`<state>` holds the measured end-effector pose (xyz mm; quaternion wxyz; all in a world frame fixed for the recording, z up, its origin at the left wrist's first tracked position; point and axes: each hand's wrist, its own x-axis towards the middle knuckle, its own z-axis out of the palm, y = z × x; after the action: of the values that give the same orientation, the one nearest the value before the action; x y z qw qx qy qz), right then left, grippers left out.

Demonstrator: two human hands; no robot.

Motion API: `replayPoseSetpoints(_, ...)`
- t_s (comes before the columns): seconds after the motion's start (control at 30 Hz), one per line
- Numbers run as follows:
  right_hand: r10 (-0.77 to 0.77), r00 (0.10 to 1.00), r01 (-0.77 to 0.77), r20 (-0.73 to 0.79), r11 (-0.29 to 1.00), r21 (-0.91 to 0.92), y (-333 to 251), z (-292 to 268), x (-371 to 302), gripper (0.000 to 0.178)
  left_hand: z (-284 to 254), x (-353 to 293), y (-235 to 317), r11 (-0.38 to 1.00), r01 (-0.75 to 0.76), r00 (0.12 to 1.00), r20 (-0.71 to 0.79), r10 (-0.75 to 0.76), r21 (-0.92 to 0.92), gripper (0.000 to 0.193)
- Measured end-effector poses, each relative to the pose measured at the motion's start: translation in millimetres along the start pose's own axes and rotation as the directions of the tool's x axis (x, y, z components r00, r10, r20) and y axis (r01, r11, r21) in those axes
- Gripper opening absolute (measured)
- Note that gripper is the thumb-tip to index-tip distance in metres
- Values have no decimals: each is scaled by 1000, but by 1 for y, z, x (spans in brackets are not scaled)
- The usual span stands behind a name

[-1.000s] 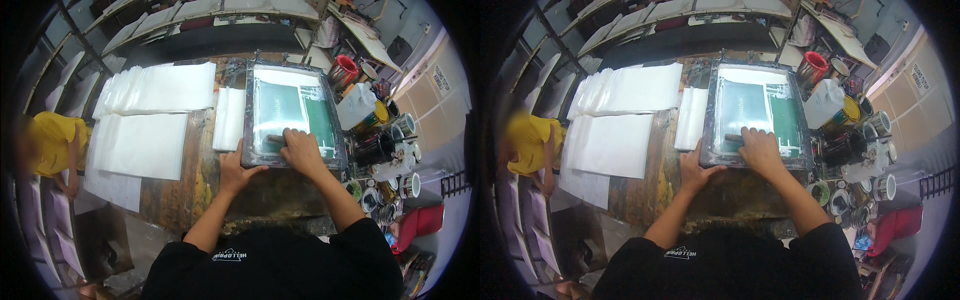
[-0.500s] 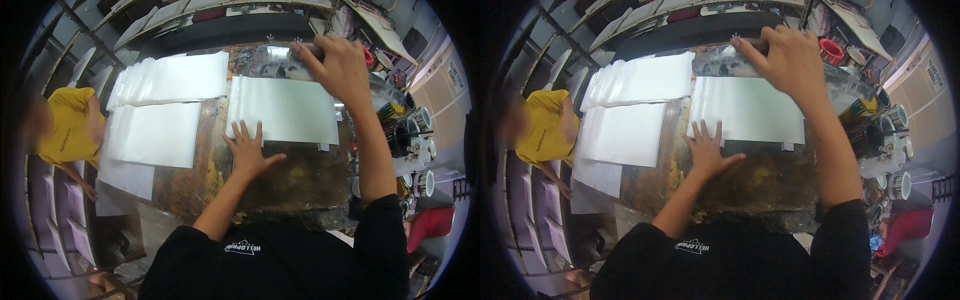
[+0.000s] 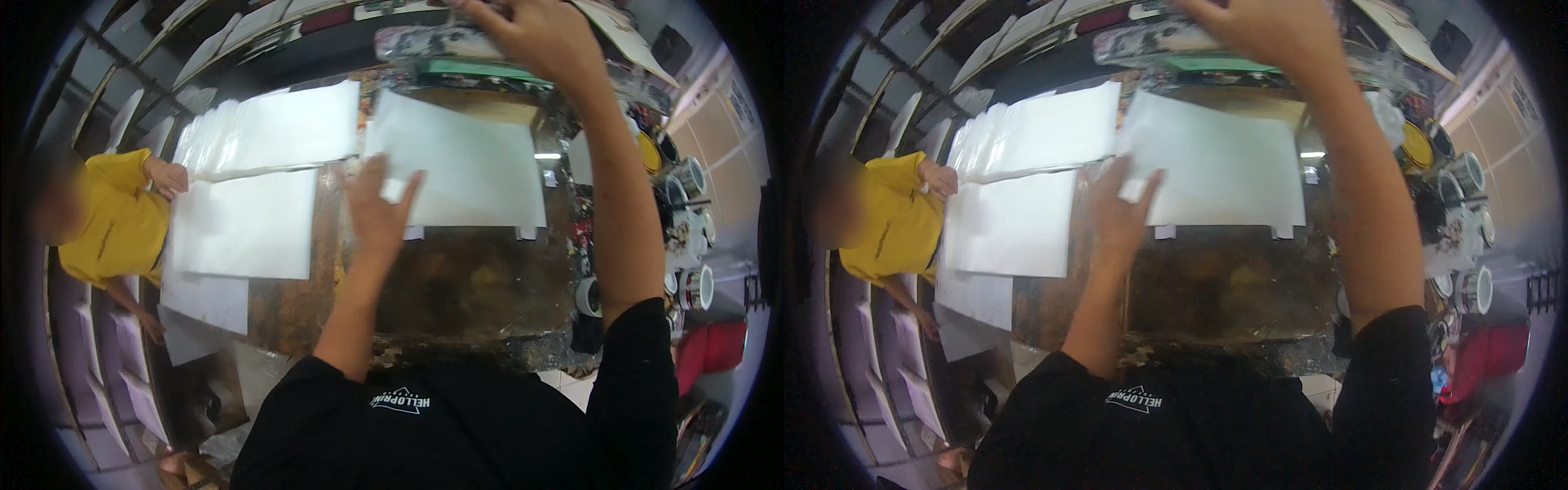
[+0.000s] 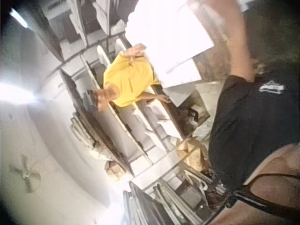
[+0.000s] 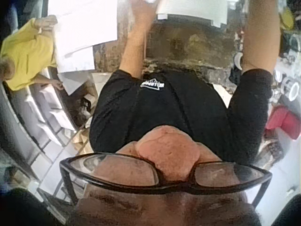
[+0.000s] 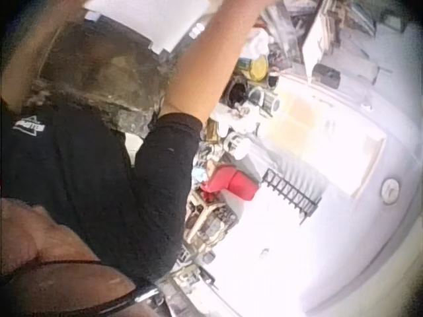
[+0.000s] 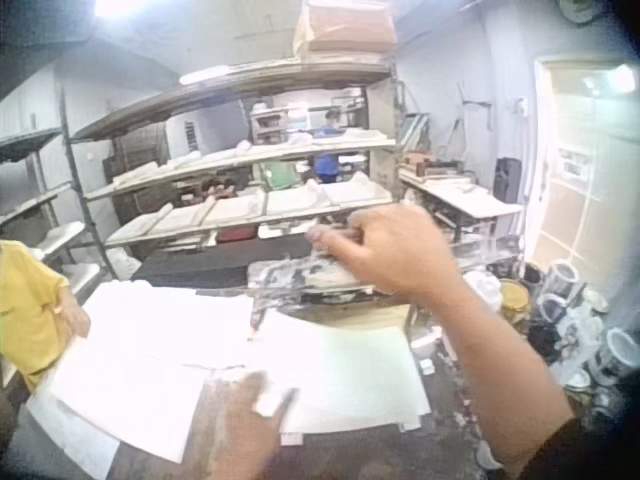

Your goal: The person performs screen printing by placing white sheets under a screen frame, applying ink with a squeegee, and lifting the frame to reveal printed sheets. The process is repeated multiple times with consistent alignment and pressure.

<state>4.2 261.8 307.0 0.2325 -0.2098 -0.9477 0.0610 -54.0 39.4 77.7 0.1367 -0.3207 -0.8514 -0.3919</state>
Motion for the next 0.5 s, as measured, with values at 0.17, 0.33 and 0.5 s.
replayPoseSetpoints(0.17, -191, 971, 186, -143, 981, -48, 14, 15, -10, 83, -67, -15, -111, 917, 205, 974, -164, -156, 343, 59)
replayPoseSetpoints(0.33, -202, 966, 205, -164, 979, 2, 16, 18, -8, 82, -17, -16, -81, 963, -49, 995, -68, 69, 263, 60)
replayPoseSetpoints(0.5, -177, 972, 178, -155, 984, -10, 10, 12, -2, 82, 116, -59, 39, 945, -318, 831, 505, 235, 83, 63)
